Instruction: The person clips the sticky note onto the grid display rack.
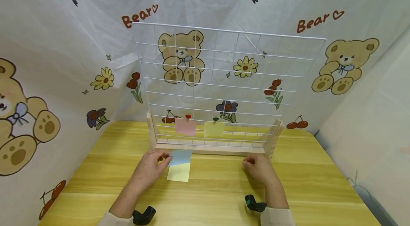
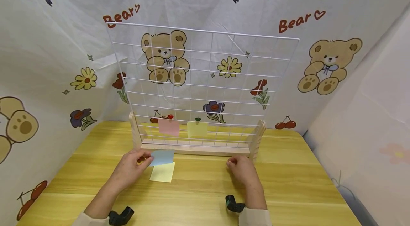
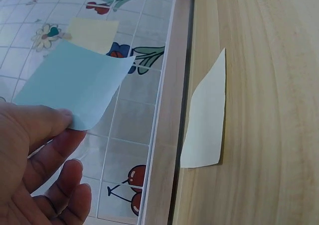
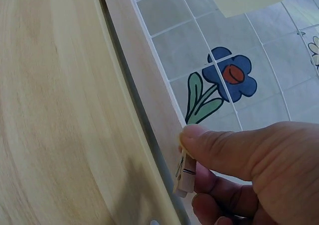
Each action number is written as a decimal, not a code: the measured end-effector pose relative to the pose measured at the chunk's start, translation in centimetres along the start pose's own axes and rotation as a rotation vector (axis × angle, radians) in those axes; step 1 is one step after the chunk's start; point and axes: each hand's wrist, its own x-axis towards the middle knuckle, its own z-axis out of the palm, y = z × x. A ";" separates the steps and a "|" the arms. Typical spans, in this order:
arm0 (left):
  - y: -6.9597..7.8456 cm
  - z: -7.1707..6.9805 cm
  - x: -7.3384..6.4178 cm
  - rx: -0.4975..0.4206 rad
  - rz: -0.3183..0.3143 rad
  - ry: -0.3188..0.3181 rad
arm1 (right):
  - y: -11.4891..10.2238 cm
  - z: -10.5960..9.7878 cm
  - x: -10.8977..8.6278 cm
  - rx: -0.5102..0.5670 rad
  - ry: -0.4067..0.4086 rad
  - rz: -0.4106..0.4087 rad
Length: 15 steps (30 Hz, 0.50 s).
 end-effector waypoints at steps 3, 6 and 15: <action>0.1 -0.1 0.0 -0.032 -0.022 -0.012 | 0.0 -0.1 0.0 0.003 0.011 -0.014; 0.1 -0.2 0.0 -0.074 -0.044 -0.031 | -0.2 -0.1 0.0 0.006 0.012 -0.024; 0.6 -0.2 0.1 -0.188 -0.091 -0.023 | -0.2 0.0 0.1 0.009 0.028 -0.015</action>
